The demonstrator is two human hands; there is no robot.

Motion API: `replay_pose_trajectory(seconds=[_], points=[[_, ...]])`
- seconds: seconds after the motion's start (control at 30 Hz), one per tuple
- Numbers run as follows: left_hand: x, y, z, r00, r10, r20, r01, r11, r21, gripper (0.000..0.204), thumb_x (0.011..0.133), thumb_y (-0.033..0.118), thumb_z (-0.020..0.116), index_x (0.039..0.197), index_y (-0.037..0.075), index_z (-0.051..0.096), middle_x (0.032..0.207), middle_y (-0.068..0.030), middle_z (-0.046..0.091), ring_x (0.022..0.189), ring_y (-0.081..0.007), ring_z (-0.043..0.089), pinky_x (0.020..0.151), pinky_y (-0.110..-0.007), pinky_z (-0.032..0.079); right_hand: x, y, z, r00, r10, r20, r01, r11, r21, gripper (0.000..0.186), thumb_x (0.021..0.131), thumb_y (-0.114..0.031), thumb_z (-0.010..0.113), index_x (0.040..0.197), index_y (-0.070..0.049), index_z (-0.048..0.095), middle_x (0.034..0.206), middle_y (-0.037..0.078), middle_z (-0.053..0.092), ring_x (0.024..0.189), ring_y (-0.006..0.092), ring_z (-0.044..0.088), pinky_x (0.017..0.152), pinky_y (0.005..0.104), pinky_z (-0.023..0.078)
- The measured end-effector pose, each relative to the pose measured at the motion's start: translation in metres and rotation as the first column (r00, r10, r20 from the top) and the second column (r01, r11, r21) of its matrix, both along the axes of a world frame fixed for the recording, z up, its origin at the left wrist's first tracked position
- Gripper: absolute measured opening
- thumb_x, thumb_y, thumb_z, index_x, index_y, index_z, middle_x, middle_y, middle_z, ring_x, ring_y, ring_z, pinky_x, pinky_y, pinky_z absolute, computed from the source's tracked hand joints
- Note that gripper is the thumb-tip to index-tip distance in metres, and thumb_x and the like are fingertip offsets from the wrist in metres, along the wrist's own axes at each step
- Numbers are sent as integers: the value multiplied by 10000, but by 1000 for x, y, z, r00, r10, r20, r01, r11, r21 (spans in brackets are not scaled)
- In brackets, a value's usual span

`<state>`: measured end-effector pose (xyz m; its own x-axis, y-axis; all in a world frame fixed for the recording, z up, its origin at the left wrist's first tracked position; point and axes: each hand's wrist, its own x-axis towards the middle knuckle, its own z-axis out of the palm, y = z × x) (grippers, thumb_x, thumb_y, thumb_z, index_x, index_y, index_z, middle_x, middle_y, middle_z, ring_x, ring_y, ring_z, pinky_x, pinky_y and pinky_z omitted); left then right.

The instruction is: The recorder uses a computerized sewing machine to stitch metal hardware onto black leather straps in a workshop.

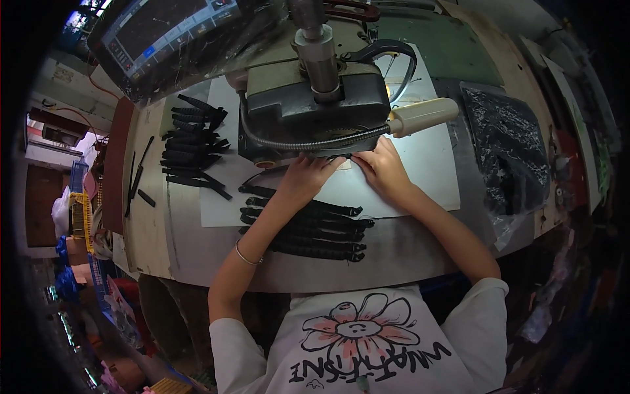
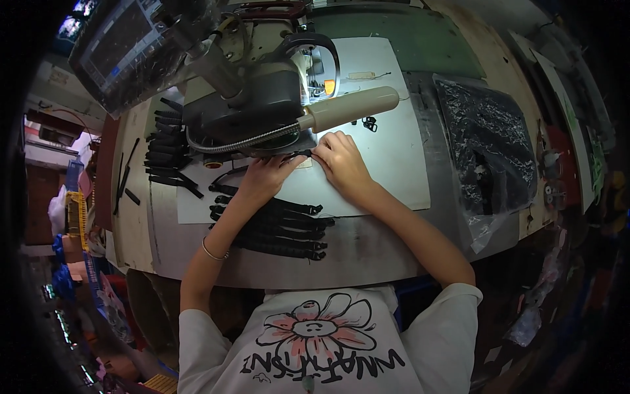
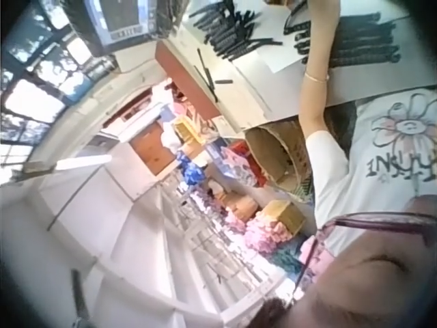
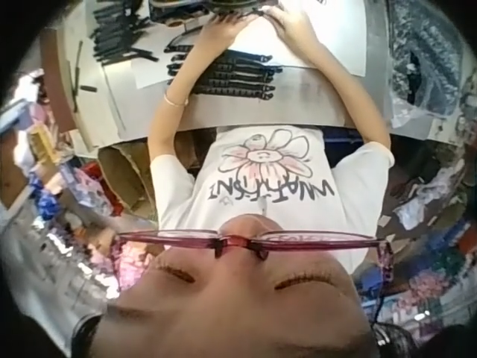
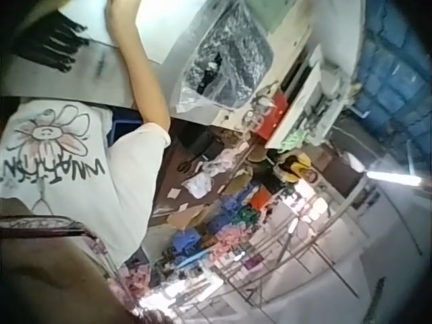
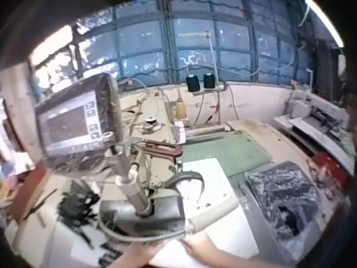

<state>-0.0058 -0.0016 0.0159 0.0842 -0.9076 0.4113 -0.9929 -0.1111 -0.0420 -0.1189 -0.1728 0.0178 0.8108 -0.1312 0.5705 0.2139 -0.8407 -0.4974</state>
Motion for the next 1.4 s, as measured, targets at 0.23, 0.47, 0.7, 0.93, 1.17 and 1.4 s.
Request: replay_pose_trajectory(seconds=[0.23, 0.47, 0.7, 0.93, 1.17, 1.4], points=[[2, 4, 6, 994, -81, -70, 76, 995, -70, 351, 741, 46, 548, 1091, 33, 584, 1027, -76, 588, 1026, -215, 548, 901, -335, 434, -1, 3, 1, 1000, -7, -9, 7, 1000, 25, 56, 747, -43, 611, 781, -8, 584, 829, 98, 515, 789, 260, 479, 704, 348, 389], [2, -2, 7, 997, -80, -11, 80, 997, 12, 312, 753, 32, 557, 1061, -1, 585, 1032, -99, 601, 1013, -220, 566, 899, -329, 439, -3, 4, 2, 997, -46, -57, 46, 999, 7, 56, 747, -58, 616, 765, -19, 579, 834, 89, 522, 800, 254, 481, 704, 346, 375], [-7, -1, 9, 998, -39, 43, 37, 999, 37, 306, 761, 29, 551, 1065, -10, 567, 1035, -105, 592, 999, -218, 571, 846, -320, 468, -2, 4, 4, 992, -112, -54, 112, 994, -12, 91, 759, -135, 648, 763, -46, 671, 662, 107, 547, 667, 290, 526, 605, 386, 392], [-22, -2, 12, 994, 106, -26, -103, 990, 96, 451, 719, 19, 548, 1170, 9, 528, 1044, -95, 549, 935, -239, 575, 791, -313, 484, -2, 1, -4, 985, -79, -154, 89, 994, 59, 96, 735, -102, 650, 768, -38, 588, 847, 81, 524, 862, 251, 482, 712, 355, 350], [-29, -1, 7, 982, 175, -71, -163, 975, 153, 507, 731, -2, 525, 1233, -1, 455, 1175, -156, 497, 1038, -287, 539, 848, -330, 467, 0, 0, -7, 986, -83, -145, 96, 992, 85, 118, 734, -100, 651, 823, -37, 608, 887, 110, 543, 898, 283, 488, 755, 371, 360], [-37, 1, 11, 980, 193, -49, -179, 963, 202, 507, 738, -6, 520, 1238, -25, 436, 1195, -182, 471, 1071, -304, 517, 865, -333, 463, -5, 2, -4, 981, -70, -184, 96, 986, 136, 145, 726, -85, 652, 860, -34, 631, 915, 129, 560, 953, 305, 488, 859, 400, 357]])
